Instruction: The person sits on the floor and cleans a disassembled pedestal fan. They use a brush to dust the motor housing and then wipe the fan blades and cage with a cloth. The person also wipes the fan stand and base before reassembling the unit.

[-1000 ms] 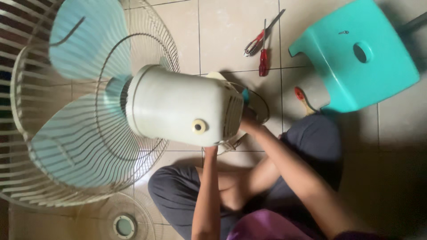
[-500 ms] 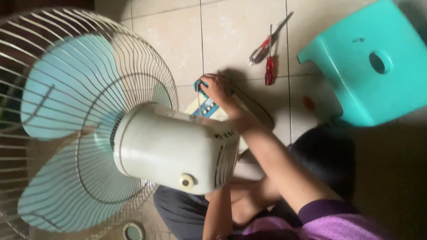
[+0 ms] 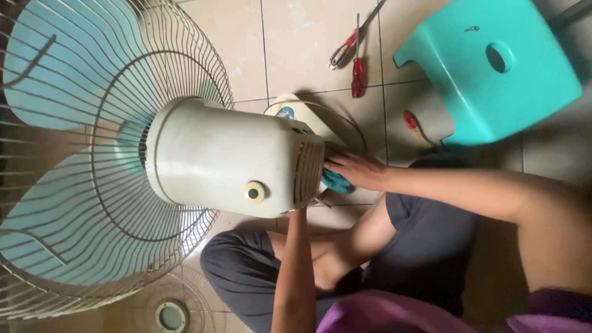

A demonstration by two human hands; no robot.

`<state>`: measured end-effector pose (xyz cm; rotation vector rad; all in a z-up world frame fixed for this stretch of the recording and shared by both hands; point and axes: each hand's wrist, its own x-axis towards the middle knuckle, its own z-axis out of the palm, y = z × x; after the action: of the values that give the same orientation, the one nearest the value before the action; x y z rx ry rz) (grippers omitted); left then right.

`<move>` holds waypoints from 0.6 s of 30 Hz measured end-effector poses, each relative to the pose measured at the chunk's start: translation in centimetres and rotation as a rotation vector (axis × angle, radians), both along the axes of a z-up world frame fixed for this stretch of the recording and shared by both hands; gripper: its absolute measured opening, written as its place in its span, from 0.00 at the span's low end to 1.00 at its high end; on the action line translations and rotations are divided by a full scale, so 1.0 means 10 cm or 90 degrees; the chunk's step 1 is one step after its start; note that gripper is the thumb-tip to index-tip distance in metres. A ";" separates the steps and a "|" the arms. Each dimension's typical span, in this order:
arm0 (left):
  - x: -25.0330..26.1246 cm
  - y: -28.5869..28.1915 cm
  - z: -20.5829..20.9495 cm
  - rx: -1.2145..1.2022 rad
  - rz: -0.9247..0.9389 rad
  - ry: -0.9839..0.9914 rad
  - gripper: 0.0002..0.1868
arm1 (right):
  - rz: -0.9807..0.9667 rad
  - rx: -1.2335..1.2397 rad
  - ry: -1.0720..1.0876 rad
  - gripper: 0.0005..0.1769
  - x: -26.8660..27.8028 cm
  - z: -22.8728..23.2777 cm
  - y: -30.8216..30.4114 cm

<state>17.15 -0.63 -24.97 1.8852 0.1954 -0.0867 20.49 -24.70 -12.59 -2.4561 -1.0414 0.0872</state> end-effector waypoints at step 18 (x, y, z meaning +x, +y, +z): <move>-1.19 0.52 0.48 0.030 0.012 0.115 0.26 | 0.151 0.540 0.742 0.29 1.40 1.26 1.19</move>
<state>5.30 4.56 -20.16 1.9219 0.3413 -0.2425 34.49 -12.77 -0.01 -1.1448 -0.5903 0.8369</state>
